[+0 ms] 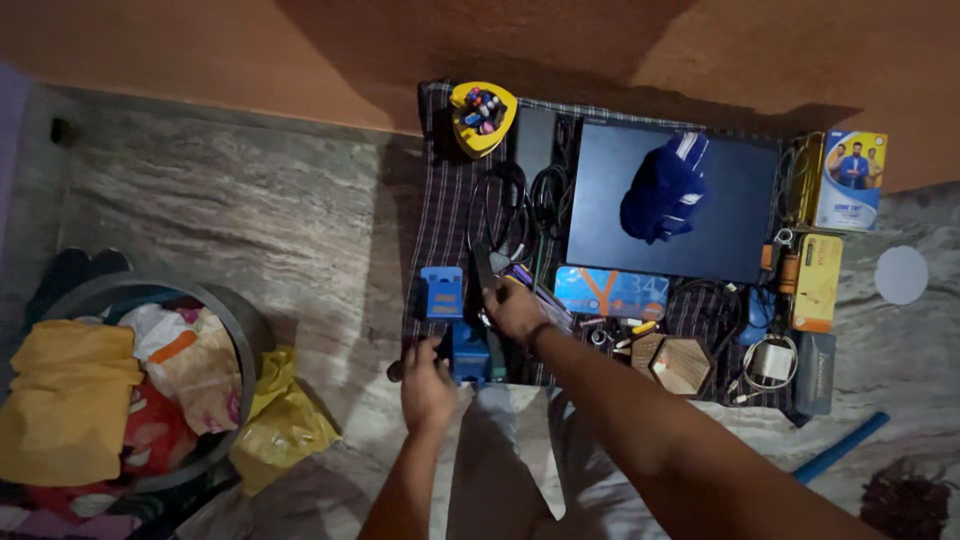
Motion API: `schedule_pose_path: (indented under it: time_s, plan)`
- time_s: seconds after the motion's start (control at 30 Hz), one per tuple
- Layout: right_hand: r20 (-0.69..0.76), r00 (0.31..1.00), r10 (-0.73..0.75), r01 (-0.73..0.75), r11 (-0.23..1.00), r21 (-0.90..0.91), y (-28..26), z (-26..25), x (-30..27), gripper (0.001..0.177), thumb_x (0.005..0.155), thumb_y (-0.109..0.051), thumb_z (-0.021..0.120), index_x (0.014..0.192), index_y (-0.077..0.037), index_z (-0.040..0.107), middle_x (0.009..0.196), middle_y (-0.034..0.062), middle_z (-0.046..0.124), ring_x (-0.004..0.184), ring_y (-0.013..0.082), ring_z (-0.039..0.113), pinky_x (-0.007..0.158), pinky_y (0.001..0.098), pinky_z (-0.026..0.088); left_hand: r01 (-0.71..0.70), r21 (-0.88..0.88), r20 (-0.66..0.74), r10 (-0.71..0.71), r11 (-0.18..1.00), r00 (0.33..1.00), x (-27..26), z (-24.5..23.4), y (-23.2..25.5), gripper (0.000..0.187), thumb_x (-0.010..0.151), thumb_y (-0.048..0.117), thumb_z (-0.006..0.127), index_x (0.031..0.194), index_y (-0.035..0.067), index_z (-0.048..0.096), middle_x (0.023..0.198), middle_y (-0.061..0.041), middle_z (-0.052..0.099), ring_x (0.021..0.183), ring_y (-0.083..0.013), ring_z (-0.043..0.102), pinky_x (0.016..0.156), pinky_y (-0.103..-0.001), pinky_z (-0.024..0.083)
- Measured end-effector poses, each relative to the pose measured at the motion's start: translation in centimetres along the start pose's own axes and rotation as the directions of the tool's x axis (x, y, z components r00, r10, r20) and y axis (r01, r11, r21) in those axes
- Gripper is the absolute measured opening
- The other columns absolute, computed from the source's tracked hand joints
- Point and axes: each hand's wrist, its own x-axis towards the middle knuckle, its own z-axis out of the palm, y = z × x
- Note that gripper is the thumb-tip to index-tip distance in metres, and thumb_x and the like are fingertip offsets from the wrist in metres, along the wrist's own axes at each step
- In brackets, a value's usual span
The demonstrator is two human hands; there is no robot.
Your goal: The person wipes a hexagonal container with a blue cloth, then places it on a table. They pick up a blue plastic stand from the floor and place it on the table. They move a chair and then place several pens and pencils into the hexagonal container.
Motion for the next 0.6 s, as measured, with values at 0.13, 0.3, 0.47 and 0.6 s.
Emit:
schedule_pose_path:
  time_s: [0.13, 0.3, 0.47, 0.6]
  plan:
    - [-0.189, 0.97, -0.153, 0.129, 0.983, -0.131, -3.1, -1.6, -1.5, 0.031, 0.093, -0.029, 0.066, 0.115, -0.008, 0.069, 0.102, 0.0201, 0.075, 0.096, 0.0358, 0.072, 0.084, 0.0446, 0.057, -0.154, 0.084, -0.117, 0.163, 0.984, 0.98, -0.9, 0.3, 3.3, 0.039, 0.083, 0.008, 0.069, 0.121, 0.01, 0.061, 0.114, -0.018, 0.06, 0.107, -0.0423, 0.058, 0.091, -0.052, 0.047]
    - [-0.213, 0.97, -0.12, 0.087, 0.983, -0.161, -5.2, -3.8, -3.7, 0.029, 0.092, -0.025, 0.066, 0.113, -0.007, 0.07, 0.101, 0.0213, 0.074, 0.096, 0.0383, 0.072, 0.083, 0.0467, 0.057, -0.261, 0.199, -0.146, 0.292, 0.944, 0.945, -0.5, 0.8, 6.2, 0.043, 0.084, 0.016, 0.069, 0.124, 0.005, 0.061, 0.116, -0.019, 0.058, 0.113, -0.0421, 0.054, 0.095, -0.055, 0.044]
    - [-0.205, 0.944, -0.259, 0.273, 0.961, 0.042, -1.1, -6.6, -10.8, 0.025, 0.101, -0.02, 0.057, 0.106, -0.002, 0.074, 0.097, 0.0197, 0.077, 0.093, 0.0316, 0.076, 0.081, 0.0398, 0.059, -0.334, 0.215, -0.159, 0.37, 0.918, 0.915, -1.4, 2.4, 10.2, 0.036, 0.088, 0.026, 0.068, 0.119, 0.008, 0.064, 0.119, -0.016, 0.061, 0.114, -0.0391, 0.055, 0.092, -0.055, 0.043]
    - [-0.275, 0.96, 0.044, 0.058, 0.934, 0.353, 1.8, -8.8, -15.7, 0.033, 0.102, -0.027, 0.055, 0.104, 0.001, 0.071, 0.089, 0.0169, 0.077, 0.081, 0.0259, 0.074, 0.073, 0.0347, 0.059, -0.51, 0.075, -0.092, 0.515, 0.857, 0.852, -2.8, 5.2, 14.2, 0.036, 0.093, 0.028, 0.067, 0.122, 0.007, 0.063, 0.12, -0.017, 0.063, 0.115, -0.0399, 0.056, 0.095, -0.055, 0.043]
